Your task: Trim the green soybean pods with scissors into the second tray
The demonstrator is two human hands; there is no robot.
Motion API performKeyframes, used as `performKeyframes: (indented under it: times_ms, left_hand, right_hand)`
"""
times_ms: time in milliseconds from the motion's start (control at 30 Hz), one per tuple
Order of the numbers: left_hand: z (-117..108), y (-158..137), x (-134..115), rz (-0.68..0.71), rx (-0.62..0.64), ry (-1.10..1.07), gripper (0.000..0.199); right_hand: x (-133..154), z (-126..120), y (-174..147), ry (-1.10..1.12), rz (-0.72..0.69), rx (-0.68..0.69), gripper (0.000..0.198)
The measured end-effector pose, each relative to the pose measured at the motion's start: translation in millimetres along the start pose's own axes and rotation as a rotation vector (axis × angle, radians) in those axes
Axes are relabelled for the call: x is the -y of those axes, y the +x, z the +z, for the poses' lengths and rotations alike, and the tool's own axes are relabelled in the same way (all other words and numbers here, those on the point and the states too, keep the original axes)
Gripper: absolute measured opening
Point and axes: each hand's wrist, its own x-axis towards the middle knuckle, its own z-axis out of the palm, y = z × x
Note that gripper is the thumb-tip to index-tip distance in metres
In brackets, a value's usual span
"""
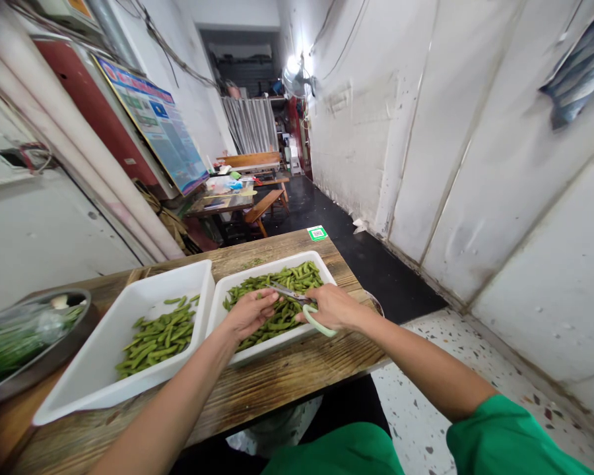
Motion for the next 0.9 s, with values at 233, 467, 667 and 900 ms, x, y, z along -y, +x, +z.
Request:
performKeyframes:
  times_ms: [233, 467, 667, 900]
  left_hand:
    - [-5.2, 3.1, 0.6, -0.117, -0.070, 0.011, 0.031]
    - [-9.7, 4.5, -2.7, -0.017, -0.095, -0.139, 0.024]
    - [-6.9, 3.2, -7.9, -0.010, -0.005, -0.306, 0.010]
    - [-6.4, -2.6, -12.6, -0.009, 0.113, -0.429, 0.014]
  right_hand:
    - [-8.1, -1.4, 8.1, 0.004, -0.001, 0.099, 0.036]
    - [-9.6, -8.1, 7.0, -0.032, 0.025, 0.045, 0.047]
    - [-2.2, -4.2, 2.1, -0.021, 0.028, 0.022, 0.058]
    - [10.6, 0.1, 6.2, 0.013, 0.036, -0.030, 0.054]
